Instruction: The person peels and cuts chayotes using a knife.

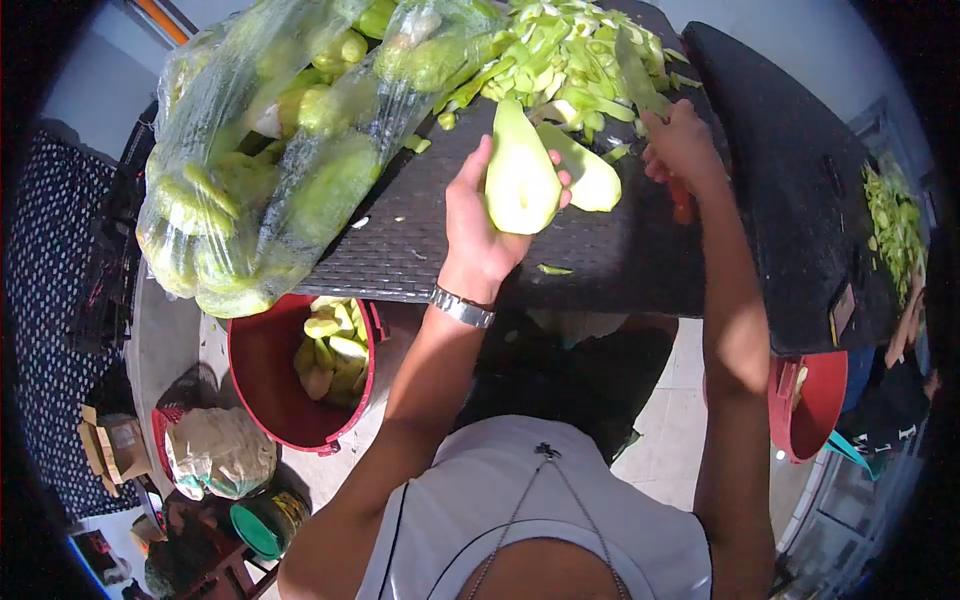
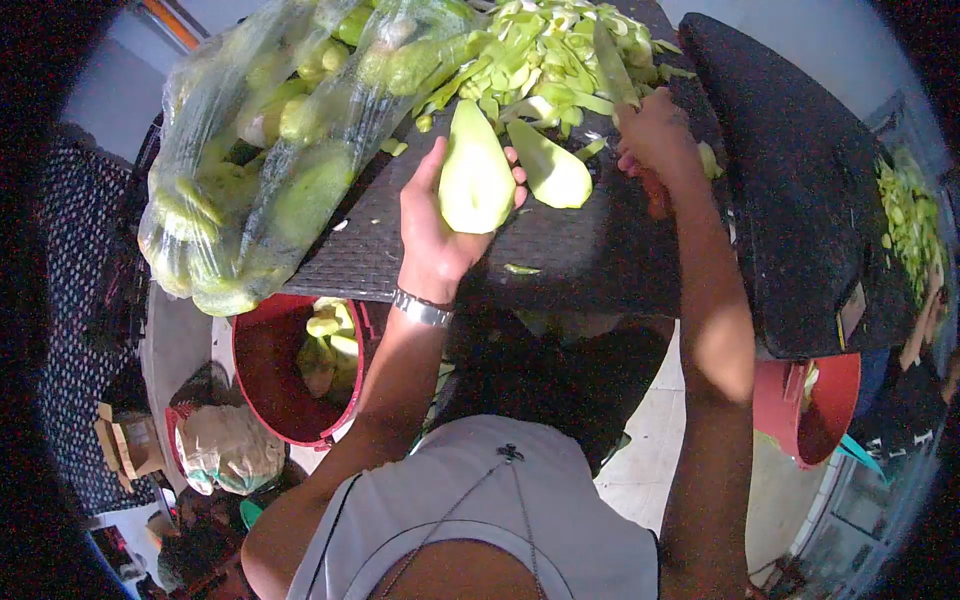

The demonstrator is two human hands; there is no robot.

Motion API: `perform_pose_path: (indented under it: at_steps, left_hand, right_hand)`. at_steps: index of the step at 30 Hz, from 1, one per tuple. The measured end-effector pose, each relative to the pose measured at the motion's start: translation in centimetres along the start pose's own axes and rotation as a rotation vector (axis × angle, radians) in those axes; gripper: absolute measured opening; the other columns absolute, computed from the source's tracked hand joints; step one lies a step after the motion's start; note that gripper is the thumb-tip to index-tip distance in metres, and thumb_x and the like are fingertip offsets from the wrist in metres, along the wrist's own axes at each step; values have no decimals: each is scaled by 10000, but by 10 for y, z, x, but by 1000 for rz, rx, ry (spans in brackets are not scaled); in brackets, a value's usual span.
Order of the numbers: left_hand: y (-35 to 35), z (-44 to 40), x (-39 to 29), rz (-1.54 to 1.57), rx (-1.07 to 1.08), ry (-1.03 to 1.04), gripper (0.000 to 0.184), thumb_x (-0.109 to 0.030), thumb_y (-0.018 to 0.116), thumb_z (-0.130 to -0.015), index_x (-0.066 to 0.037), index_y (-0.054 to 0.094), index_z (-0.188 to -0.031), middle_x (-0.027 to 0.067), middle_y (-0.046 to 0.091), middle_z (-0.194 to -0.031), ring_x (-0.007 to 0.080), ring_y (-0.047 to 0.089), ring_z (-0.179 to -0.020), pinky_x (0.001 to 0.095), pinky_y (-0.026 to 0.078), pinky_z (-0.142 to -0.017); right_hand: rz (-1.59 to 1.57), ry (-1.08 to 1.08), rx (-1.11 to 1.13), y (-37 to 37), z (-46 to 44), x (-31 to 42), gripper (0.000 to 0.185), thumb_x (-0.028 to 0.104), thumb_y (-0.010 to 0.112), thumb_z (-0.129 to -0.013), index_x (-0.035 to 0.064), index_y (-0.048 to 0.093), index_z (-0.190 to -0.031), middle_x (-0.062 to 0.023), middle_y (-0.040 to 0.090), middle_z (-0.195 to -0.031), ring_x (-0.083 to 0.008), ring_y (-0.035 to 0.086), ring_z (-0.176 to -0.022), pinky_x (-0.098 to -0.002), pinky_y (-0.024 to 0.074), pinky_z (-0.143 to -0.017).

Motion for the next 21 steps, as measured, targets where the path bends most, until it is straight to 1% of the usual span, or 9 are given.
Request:
perform_pose_path:
  at_steps: [2,5,8,11,13,15,18,20,21]
  left_hand:
    - [-2,0,1,-12,-14,-4,526,-429,390,-1088,-11,529,-1376,247,669,-1194,405,679,-994,511,561,-892]
    - [-5,1,3,-9,10,-2,532,-430,385,-1089,-11,516,-1388,248,668,-1193,406,678,-993,515,561,-897]
    - [-3,2,4,8,28,-16,535,-431,381,-1089,-10,514,-1391,248,666,-1200,408,673,-1011,520,556,-910]
    - [0,0,5,55,5,7,532,-428,391,-1087,-11,513,-1393,253,664,-1206,413,666,-1040,523,548,-936]
    - [3,0,7,45,-4,46,516,-421,417,-1083,-13,536,-1374,231,673,-1207,382,669,-1062,492,545,-954]
    - [7,0,9,20,-18,87,493,-411,447,-1077,-18,563,-1351,199,684,-1206,340,677,-1073,458,544,-966]
    - [9,0,12,-28,-71,124,450,-393,494,-1067,-34,603,-1315,136,704,-1199,266,693,-1066,407,543,-969]
    - [7,0,17,-40,-125,121,424,-384,517,-1062,-46,624,-1294,98,715,-1190,221,700,-1055,381,544,-966]
    - [7,1,18,-69,-140,133,422,-383,521,-1061,-49,622,-1297,94,717,-1189,218,702,-1051,382,545,-964]
  right_hand:
    - [-98,6,75,-4,-5,-6,360,298,572,-1035,-11,565,-1220,-149,695,-759,-206,653,-505,-358,529,-446]
    - [-199,-111,147,-9,-8,-5,358,310,558,-1046,-15,582,-1192,-149,697,-766,-197,639,-490,-363,525,-442]
    - [-272,-69,124,-6,4,-3,326,331,553,-1059,34,547,-1192,-107,669,-727,-158,592,-451,-308,483,-419]
    - [-593,-110,216,2,57,4,349,336,528,-1074,3,575,-1165,-107,656,-710,-154,592,-454,-319,481,-409]
    - [-678,-40,318,17,109,2,338,344,510,-1084,16,568,-1146,-82,631,-683,-144,578,-446,-303,456,-392]
    - [-539,-52,334,31,152,2,313,319,491,-1091,16,570,-1104,-67,612,-665,-144,564,-436,-314,444,-402]
    - [-467,-79,320,44,186,-3,278,248,457,-1096,7,552,-994,-61,568,-630,-135,533,-433,-324,427,-434]
    - [-457,-37,338,45,195,-7,276,245,453,-1099,9,548,-992,-59,563,-629,-130,530,-436,-322,426,-431]
    - [-451,-17,347,45,197,-9,276,244,451,-1101,10,546,-991,-58,561,-629,-128,528,-437,-321,426,-430]
Point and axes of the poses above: each hand's wrist, its own z-axis away from the middle knuckle, its own y-axis out of the palm, x = y × z, the point moved 4 cm from there along -z, towards the middle knuckle
